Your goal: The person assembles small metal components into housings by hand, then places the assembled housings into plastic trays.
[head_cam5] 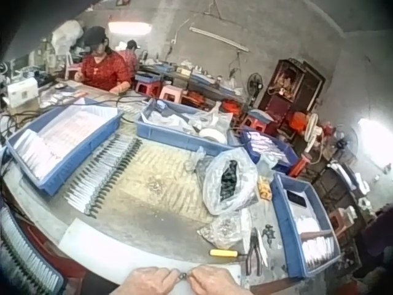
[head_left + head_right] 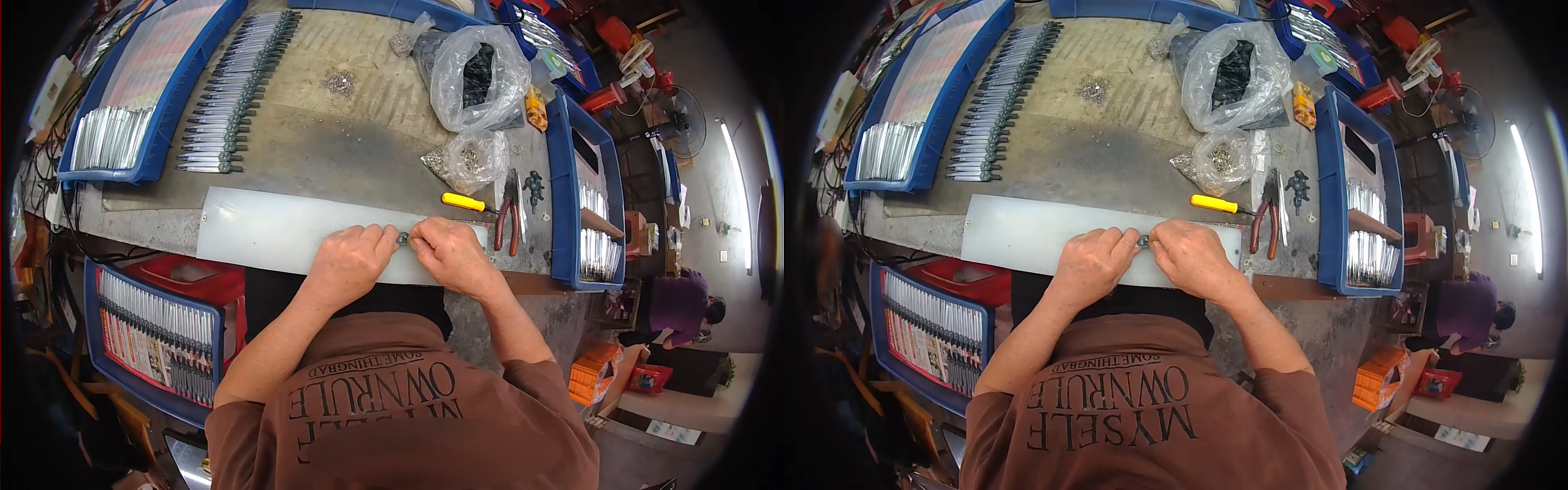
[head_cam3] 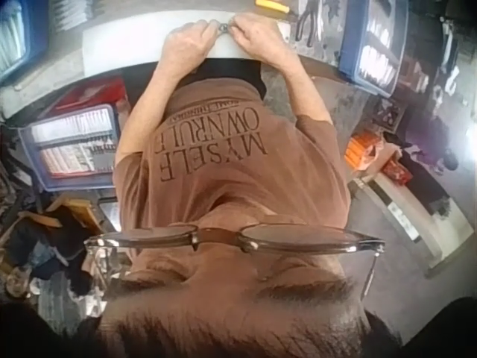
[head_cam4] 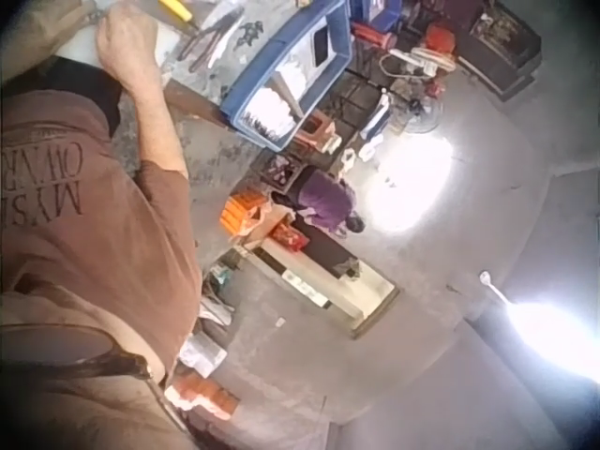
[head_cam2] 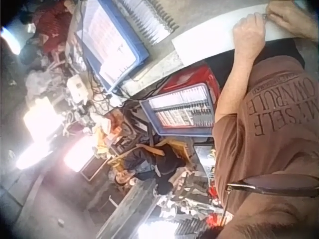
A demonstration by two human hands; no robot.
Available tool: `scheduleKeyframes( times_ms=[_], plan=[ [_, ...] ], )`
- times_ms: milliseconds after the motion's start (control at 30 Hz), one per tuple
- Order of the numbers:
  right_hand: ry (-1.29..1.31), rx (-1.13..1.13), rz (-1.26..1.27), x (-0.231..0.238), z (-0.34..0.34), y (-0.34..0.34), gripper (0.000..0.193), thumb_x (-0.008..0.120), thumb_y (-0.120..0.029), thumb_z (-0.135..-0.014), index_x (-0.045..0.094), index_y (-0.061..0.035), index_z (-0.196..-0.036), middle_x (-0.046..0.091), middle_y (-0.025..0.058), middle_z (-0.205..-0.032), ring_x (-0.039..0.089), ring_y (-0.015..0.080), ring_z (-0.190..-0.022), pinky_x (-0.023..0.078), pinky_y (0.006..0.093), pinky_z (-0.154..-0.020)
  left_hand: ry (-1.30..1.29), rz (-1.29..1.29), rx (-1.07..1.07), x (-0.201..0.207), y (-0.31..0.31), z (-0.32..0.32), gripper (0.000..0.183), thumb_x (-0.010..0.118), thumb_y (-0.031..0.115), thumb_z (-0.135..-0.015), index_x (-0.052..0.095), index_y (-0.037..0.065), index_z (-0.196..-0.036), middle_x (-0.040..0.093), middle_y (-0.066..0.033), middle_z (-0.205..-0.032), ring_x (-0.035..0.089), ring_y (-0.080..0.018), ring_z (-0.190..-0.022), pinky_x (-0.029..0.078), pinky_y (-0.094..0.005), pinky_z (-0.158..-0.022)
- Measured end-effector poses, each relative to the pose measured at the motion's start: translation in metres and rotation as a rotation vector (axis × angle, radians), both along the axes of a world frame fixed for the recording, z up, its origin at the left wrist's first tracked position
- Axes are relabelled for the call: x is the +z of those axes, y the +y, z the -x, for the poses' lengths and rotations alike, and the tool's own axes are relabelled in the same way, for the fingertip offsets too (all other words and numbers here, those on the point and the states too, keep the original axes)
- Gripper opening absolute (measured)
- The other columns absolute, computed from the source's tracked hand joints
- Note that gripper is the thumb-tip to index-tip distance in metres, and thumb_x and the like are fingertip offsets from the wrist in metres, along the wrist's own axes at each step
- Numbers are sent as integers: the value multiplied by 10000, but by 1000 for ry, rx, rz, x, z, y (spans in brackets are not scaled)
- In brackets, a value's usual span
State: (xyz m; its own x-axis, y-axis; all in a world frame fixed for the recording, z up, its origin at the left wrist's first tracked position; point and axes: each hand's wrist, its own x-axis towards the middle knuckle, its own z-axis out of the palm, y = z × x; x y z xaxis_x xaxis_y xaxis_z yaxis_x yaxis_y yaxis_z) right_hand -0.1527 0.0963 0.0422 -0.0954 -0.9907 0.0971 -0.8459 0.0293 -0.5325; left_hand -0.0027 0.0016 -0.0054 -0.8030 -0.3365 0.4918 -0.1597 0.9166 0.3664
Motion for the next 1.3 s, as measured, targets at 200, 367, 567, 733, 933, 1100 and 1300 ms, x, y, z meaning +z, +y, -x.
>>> scheduleKeyframes(
  times_ms=[200, 367, 567, 733, 933, 1100, 1300],
  plan=[
    [33, -30, -14, 0, -3, 0, 74, 582, -65, -747, 539, -5, -736, 569, 142, -703, 559, 321, -667, 441, 378, -584, 0, 11, 3, 2, 0, 0, 218, 621, 168, -730, 548, 50, -898, 466, -32, -636, 520, -168, -535, 423, -295, -461],
    [4, -88, 1, -5, -5, 0, 82, 595, -71, -737, 540, -10, -733, 569, 133, -697, 562, 311, -661, 442, 376, -583, -3, 19, -4, 0, 0, 0, 227, 625, 168, -722, 544, 44, -895, 463, -30, -628, 512, -166, -519, 418, -293, -445],
    [-136, -134, -35, -3, -1, 1, 123, 623, -84, -748, 528, -6, -751, 547, 106, -682, 540, 254, -607, 424, 324, -552, -12, 33, 3, 3, -1, 0, 130, 576, 156, -757, 492, 60, -782, 438, -25, -607, 512, -147, -517, 431, -273, -453],
    [-211, -169, 36, -6, 5, 1, 138, 600, -129, -788, 559, -8, -840, 561, 125, -756, 552, 299, -659, 438, 353, -596, -6, 13, -3, 2, -1, 0, 204, 619, 158, -727, 542, 48, -879, 461, -33, -618, 529, -167, -523, 431, -290, -457],
    [-202, -87, 59, -12, -3, -2, 120, 563, -129, -813, 585, -11, -818, 565, 141, -728, 556, 317, -681, 440, 365, -610, 4, 27, -1, 5, -1, -1, 179, 599, 166, -739, 534, 43, -850, 464, -33, -620, 529, -167, -526, 438, -288, -464],
    [-228, -113, 17, -9, -7, -2, 120, 579, -107, -804, 572, 13, -800, 561, 136, -704, 544, 290, -642, 425, 341, -577, 41, 40, -29, 5, -1, -3, 156, 569, 174, -760, 525, 35, -815, 474, -34, -625, 541, -172, -546, 453, -290, -480],
    [-71, -123, 157, -21, -12, -1, 110, 593, -119, -786, 563, -13, -776, 554, 131, -682, 547, 313, -627, 427, 371, -546, 97, 23, -22, 1, -2, -1, 191, 638, 157, -714, 523, 45, -817, 448, -32, -609, 525, -170, -512, 438, -290, -455]
  ],
)
